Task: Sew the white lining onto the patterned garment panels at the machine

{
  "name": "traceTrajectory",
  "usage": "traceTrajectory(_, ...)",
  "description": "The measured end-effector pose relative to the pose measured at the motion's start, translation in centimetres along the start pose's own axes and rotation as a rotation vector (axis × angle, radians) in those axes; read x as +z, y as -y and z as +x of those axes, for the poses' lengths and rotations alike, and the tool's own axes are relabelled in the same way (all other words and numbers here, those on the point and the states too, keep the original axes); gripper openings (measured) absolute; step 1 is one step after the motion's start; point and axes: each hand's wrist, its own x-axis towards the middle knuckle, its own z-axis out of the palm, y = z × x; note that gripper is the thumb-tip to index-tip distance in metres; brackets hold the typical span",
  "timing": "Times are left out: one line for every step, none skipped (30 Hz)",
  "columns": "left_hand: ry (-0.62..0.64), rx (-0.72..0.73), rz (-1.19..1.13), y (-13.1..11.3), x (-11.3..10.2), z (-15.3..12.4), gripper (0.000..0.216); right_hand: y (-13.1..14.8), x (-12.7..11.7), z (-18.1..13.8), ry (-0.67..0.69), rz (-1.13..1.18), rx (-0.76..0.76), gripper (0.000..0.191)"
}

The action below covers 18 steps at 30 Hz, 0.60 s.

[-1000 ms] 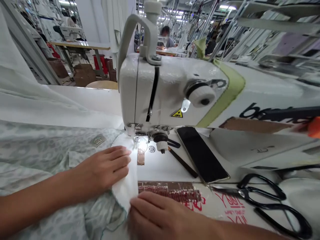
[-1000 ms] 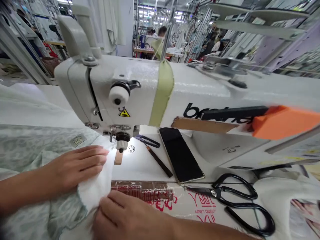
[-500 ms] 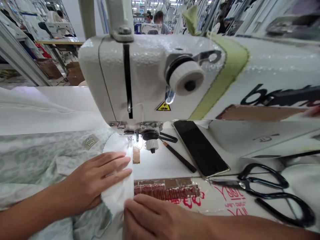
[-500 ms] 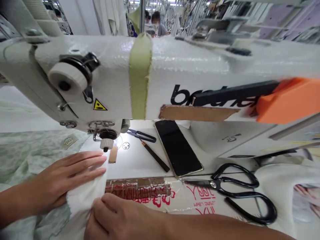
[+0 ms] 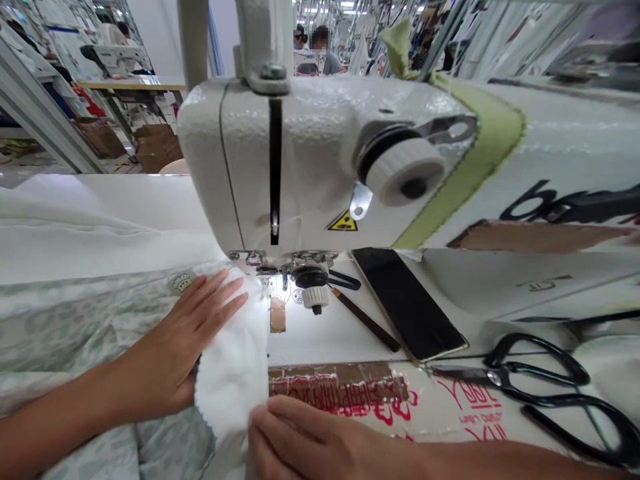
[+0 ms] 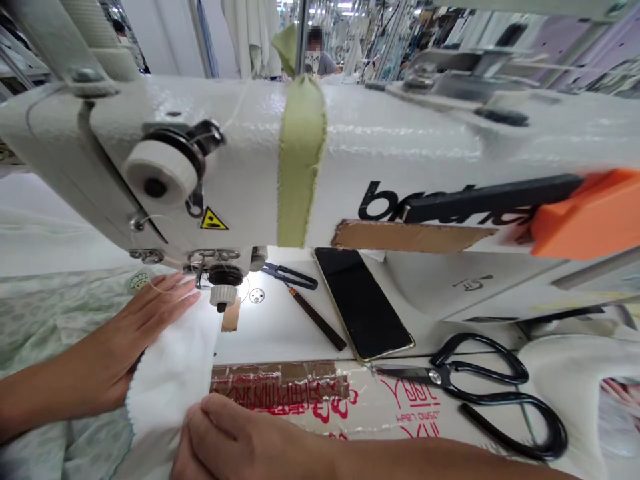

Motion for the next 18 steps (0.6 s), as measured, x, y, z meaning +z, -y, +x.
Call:
traceTrajectory(-0.005,-0.006,0.009,0.1,0.1,0.0,0.072,0.0,0.0,0.0,0.002,0.003,-0.001,0.038)
traceTrajectory(-0.016,-0.003,0.016,0.2,0.1,0.0,0.072,0.0,0.0,0.0,0.006,0.013,0.005,0.038)
traceTrajectory(-0.027,0.006,0.022,0.2,0.1,0.0,0.073,0.0,0.0,0.1,0.006,0.026,0.014,0.037)
traceTrajectory(-0.04,0.014,0.027,0.2,0.2,0.1,0.073,0.0,0.0,0.1,0.004,0.04,0.023,0.035)
traceTrajectory(-0.053,0.015,0.029,0.2,0.2,0.2,0.072,0.0,-0.1,0.1,-0.002,0.058,0.037,0.034)
traceTrajectory(-0.054,0.007,0.03,0.2,0.2,0.3,0.072,0.0,-0.2,0.0,-0.005,0.075,0.05,0.033)
traceTrajectory(-0.047,-0.008,0.03,0.2,0.2,0.3,0.072,0.0,-0.2,0.0,-0.01,0.088,0.062,0.033)
traceTrajectory(-0.037,-0.026,0.029,0.2,0.2,0.4,0.071,0.1,-0.3,0.0,-0.01,0.1,0.069,0.033)
traceTrajectory(-0.034,-0.037,0.026,0.1,0.2,0.4,0.07,0.1,-0.4,-0.1,-0.011,0.111,0.075,0.033)
traceTrajectory(-0.045,-0.043,0.025,0.1,0.2,0.4,0.069,0.1,-0.5,-0.1,-0.011,0.118,0.077,0.034)
traceTrajectory(-0.074,-0.035,0.029,0.0,0.2,0.5,0.066,0.2,-0.5,-0.2,-0.014,0.121,0.073,0.034)
traceTrajectory(-0.115,-0.008,0.037,-0.1,0.1,0.5,0.061,0.2,-0.4,-0.2,-0.019,0.123,0.069,0.034)
traceTrajectory(-0.155,0.039,0.039,-0.3,-0.1,0.6,0.054,0.3,-0.3,-0.2,-0.015,0.128,0.067,0.034)
traceTrajectory(-0.182,0.108,0.033,-0.6,-0.3,0.7,0.046,0.3,-0.2,-0.3,-0.011,0.13,0.066,0.034)
traceTrajectory(-0.196,0.184,0.019,-0.9,-0.5,0.7,0.039,0.3,0.0,-0.3,-0.007,0.129,0.066,0.033)
traceTrajectory(-0.195,0.256,-0.001,-1.2,-0.7,0.8,0.035,0.4,0.1,-0.3,0.001,0.131,0.067,0.032)
traceTrajectory(-0.192,0.319,-0.022,-1.5,-0.8,0.9,0.033,0.4,0.2,-0.4,0.01,0.132,0.07,0.031)
traceTrajectory(-0.197,0.358,-0.039,-1.7,-0.9,1.0,0.032,0.4,0.3,-0.4,0.016,0.132,0.074,0.03)
